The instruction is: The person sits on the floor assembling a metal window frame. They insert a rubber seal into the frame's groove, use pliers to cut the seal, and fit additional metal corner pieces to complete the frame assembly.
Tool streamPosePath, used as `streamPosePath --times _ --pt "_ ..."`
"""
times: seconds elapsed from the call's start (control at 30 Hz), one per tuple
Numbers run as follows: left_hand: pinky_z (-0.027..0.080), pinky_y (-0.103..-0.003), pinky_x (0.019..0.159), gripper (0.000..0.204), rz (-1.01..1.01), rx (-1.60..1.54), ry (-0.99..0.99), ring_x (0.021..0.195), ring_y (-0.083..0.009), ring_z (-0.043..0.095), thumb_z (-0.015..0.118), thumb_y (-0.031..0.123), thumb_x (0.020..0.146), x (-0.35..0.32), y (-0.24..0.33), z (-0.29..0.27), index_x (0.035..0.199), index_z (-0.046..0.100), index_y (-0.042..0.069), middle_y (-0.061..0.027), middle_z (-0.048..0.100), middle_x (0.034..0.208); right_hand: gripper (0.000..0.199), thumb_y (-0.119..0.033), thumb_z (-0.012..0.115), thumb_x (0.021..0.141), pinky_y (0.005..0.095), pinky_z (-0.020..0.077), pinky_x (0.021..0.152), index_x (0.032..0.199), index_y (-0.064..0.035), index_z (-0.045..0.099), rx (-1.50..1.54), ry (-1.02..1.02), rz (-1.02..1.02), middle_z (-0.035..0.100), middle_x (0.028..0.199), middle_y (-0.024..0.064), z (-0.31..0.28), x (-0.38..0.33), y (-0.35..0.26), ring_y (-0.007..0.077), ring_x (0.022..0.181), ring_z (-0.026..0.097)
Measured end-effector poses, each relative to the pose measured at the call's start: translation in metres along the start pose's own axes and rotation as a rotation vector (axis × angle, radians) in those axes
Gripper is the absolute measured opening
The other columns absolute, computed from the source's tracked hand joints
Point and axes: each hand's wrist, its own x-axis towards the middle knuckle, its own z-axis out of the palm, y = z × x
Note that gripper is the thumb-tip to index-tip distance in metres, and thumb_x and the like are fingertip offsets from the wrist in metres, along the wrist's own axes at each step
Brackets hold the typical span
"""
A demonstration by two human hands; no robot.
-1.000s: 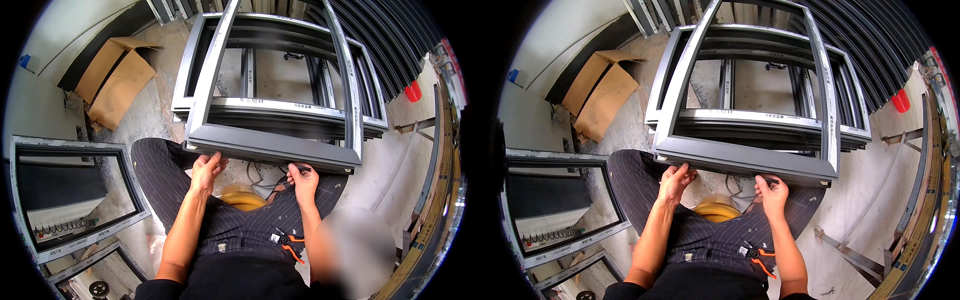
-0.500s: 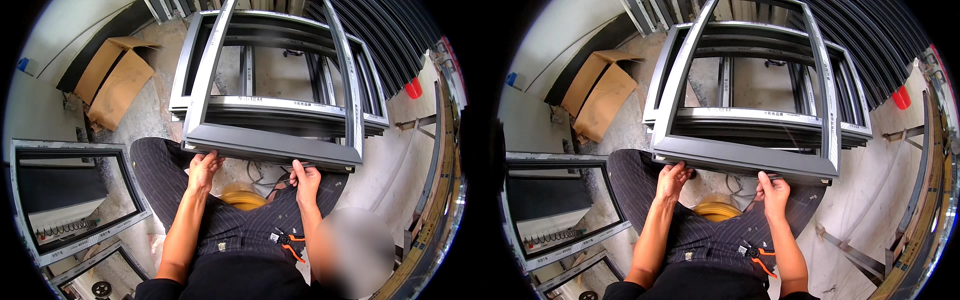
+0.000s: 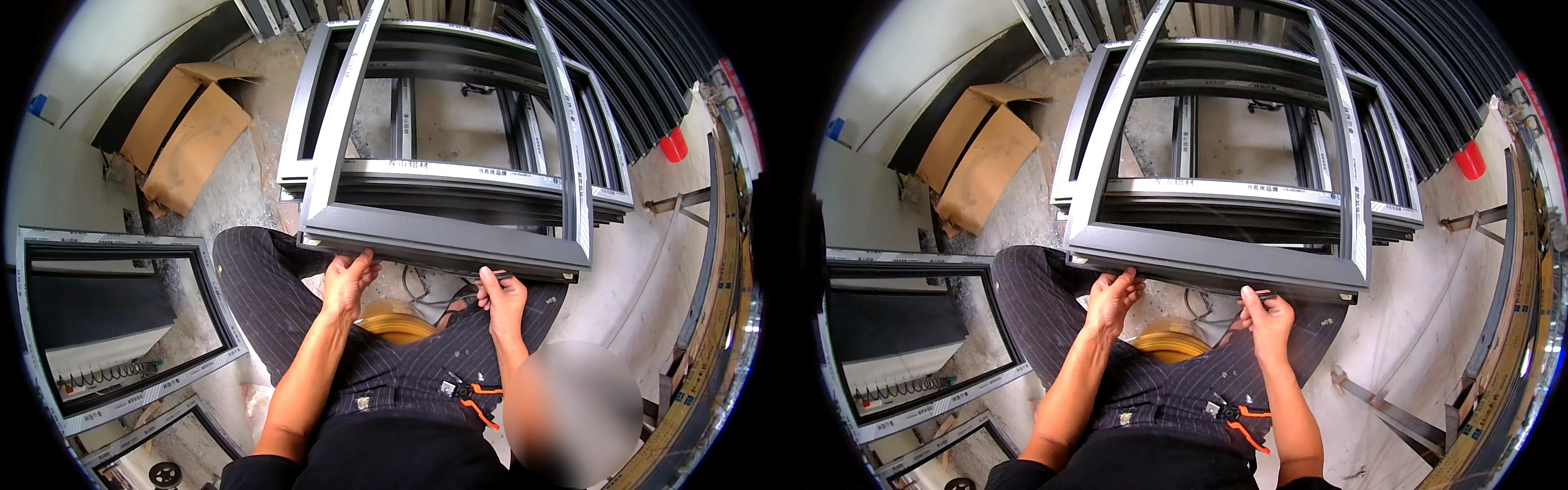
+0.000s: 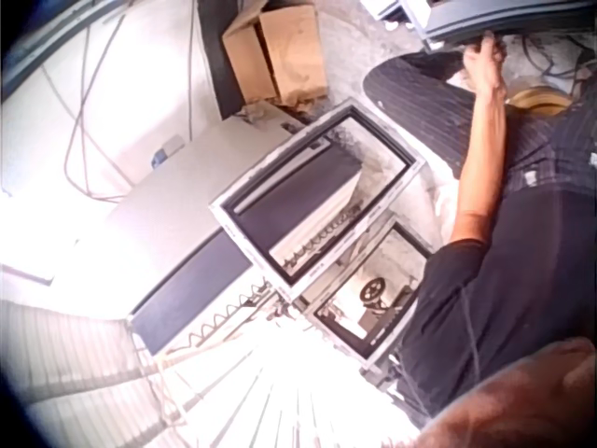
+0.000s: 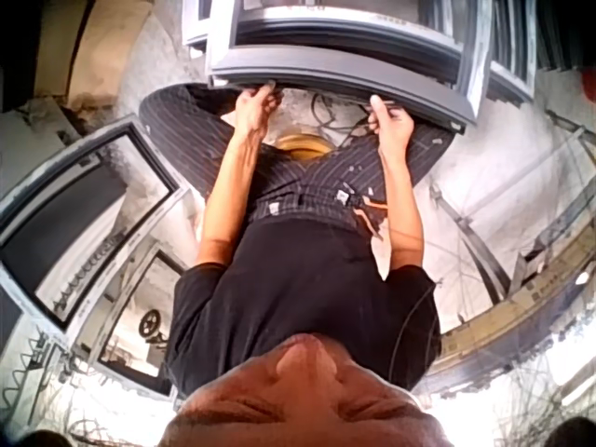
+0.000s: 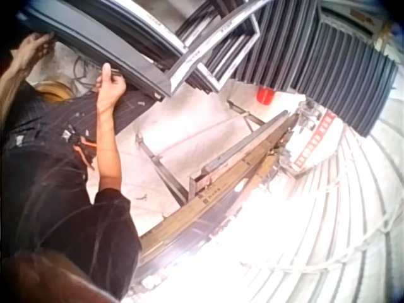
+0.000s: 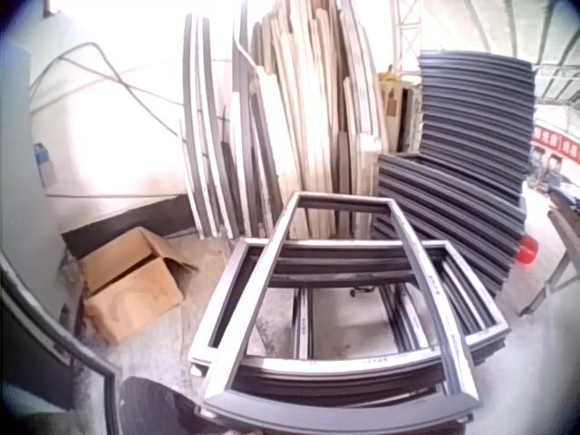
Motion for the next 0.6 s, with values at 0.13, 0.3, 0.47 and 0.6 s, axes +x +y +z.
streamPosePath --times 0.13,0.3,0.47,0.6 --pt "0.053 -0.029 0.077 0.023 -0.053 -0.058 -0.048 0.080 -0.0174 0.064 0.069 0.022 0.088 -0.005 -0.004 0.012 0.092 0.062 0.000 -0.0101 0.067 0.084 0.026 -0.028 0.071 0.086 0.0180 0.0375 0.044 0.078 -0.0038 0.064 -0.020 0.001 0.020 0.058 0.060 0.0016 -0.003 0.004 0.005 0.0069 0.048 0.051" --pt "0.052 -0.028 0.076 0.025 0.004 0.018 -0.042 0.080 -0.0178 0.065 0.068 0.022 0.089 0.001 -0.014 0.011 0.094 0.062 -0.002 -0.0115 0.068 0.085 0.023 -0.023 0.071 0.087 0.0188 0.0401 0.048 0.084 -0.0018 0.066 -0.041 0.016 0.004 0.060 0.064 0.0018 -0.003 0.002 0.001 0.0064 0.052 0.053" --pt "0.051 -0.029 0.077 0.023 -0.073 -0.027 0.008 0.082 -0.0172 0.064 0.067 0.022 0.089 -0.013 -0.003 0.029 0.095 0.064 -0.001 -0.0101 0.068 0.087 0.016 -0.012 0.067 0.089 0.0194 0.0437 0.054 0.097 0.0021 0.065 -0.024 0.051 -0.141 0.064 0.077 0.0048 -0.017 0.004 0.005 0.0072 0.062 0.057" --pt "0.051 -0.033 0.080 0.028 -0.047 0.031 -0.133 0.088 -0.0175 0.063 0.068 0.024 0.089 0.003 -0.019 0.016 0.104 0.061 0.001 -0.0098 0.067 0.094 0.016 -0.011 0.068 0.087 0.0238 0.0458 0.058 0.095 0.0029 0.065 -0.168 0.017 -0.268 0.065 0.082 0.0052 -0.020 0.003 0.009 0.0099 0.068 0.057"
